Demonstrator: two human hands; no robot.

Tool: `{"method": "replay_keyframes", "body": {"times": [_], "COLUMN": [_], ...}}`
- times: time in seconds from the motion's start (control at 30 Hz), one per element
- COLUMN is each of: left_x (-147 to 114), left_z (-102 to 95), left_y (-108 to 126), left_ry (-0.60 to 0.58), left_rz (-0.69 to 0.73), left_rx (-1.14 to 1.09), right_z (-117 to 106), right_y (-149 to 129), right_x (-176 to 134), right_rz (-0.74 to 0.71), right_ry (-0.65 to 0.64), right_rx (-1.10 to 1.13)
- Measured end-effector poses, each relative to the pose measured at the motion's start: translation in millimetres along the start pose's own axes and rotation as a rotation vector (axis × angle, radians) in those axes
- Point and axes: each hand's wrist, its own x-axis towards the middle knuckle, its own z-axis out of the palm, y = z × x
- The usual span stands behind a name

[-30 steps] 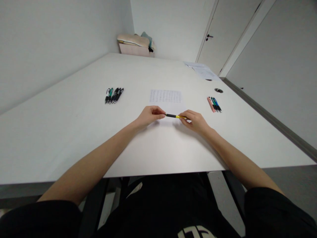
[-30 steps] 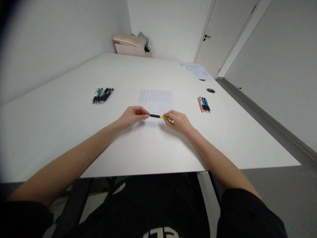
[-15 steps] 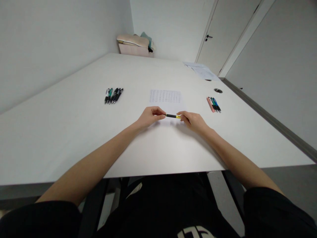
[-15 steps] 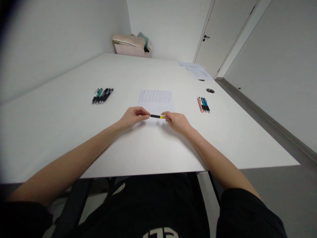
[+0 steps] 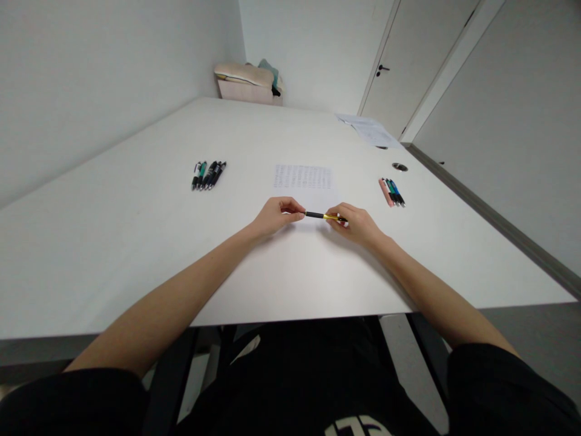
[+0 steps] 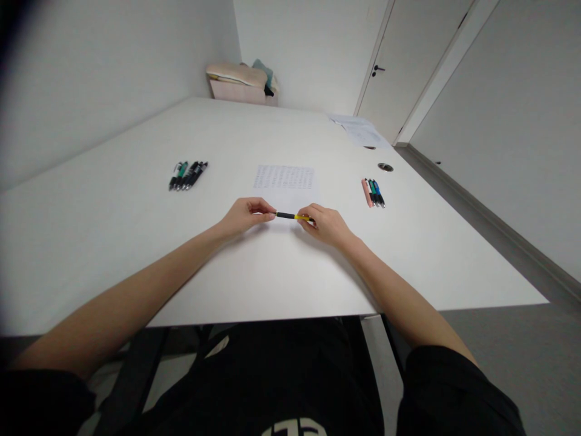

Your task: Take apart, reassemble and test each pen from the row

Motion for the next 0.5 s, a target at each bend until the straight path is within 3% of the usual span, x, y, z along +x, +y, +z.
{"method": "replay_keyframes", "body": {"times": [0.3, 0.5], "left_x": [0.4, 1.6], "left_z": [0.0, -0.3], "left_y": [-2.0, -2.1], "left_ry": [-0.011, -0.005], "left_rz": [0.029, 0.035], "left_rx": [0.005, 0.001], "right_z": [2.8, 1.9], "right_y": [2.1, -0.3], "right_x": [1.7, 2.8], "right_rz": [-0.017, -0.012], "right_ry": [-0.043, -0.019], "right_rx": [-0.150, -0.116]}}
